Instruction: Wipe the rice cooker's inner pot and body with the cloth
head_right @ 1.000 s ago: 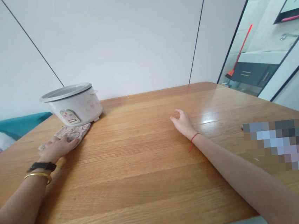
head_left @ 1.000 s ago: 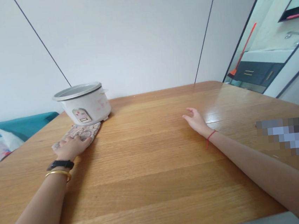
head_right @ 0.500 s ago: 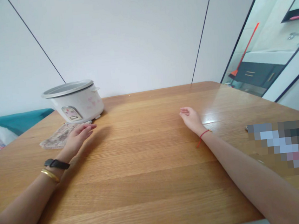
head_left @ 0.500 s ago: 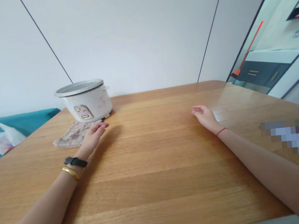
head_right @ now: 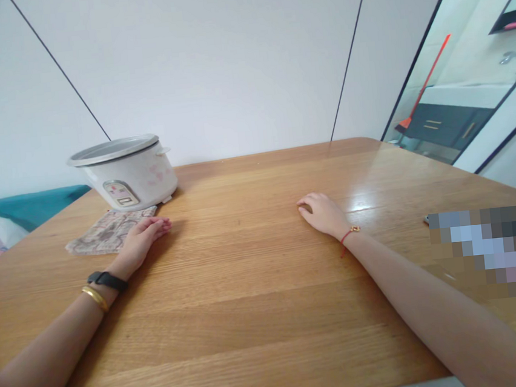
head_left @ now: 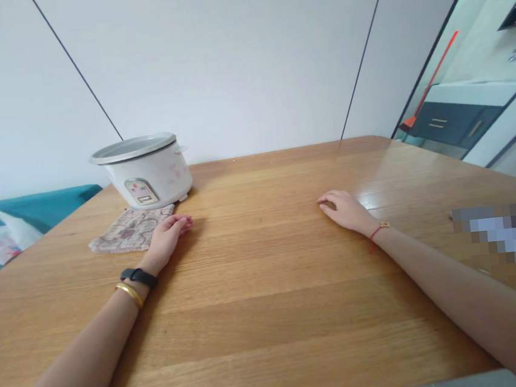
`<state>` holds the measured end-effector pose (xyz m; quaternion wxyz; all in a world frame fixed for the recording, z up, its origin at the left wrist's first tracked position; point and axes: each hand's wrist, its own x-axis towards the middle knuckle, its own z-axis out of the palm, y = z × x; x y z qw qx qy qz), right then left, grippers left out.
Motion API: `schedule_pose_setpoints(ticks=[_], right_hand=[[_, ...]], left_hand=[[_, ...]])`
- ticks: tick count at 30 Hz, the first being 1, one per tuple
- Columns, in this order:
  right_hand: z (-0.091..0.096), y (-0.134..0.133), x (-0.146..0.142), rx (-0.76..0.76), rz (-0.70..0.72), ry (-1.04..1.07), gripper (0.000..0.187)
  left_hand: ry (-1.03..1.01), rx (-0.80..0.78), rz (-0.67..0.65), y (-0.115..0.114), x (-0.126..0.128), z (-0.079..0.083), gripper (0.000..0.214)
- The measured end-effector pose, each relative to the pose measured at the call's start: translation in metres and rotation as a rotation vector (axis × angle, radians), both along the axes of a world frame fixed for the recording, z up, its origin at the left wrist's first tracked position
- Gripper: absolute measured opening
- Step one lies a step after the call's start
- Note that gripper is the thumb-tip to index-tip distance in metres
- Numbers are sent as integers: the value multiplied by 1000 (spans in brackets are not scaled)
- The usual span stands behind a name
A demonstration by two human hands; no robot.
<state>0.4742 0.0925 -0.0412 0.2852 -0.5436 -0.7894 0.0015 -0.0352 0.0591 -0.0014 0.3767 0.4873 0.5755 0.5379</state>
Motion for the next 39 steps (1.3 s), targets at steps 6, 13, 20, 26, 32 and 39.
schedule_pose_setpoints(ticks=[6, 13, 20, 26, 32, 39], right_hand=[[0, -1, -1, 3, 1, 1, 28], [-1, -1, -1, 15, -11, -42, 29], [-2, -1, 0, 5, -12, -9, 28], [-2, -1, 0, -1, -11, -29, 30], [-2, -1, 0, 3, -9, -38, 30], [-2, -1, -1, 21, 1, -35, 30]], left_hand=[[15, 3, -6, 2, -3, -3, 36], [104, 9, -18, 6, -4, -6, 42], [201, 30, -55, 6, -6, -8, 49], [246, 35, -53, 7, -8, -10, 51], [292, 28, -45, 5, -7, -7, 49], [335, 35, -42, 5, -7, -7, 51]])
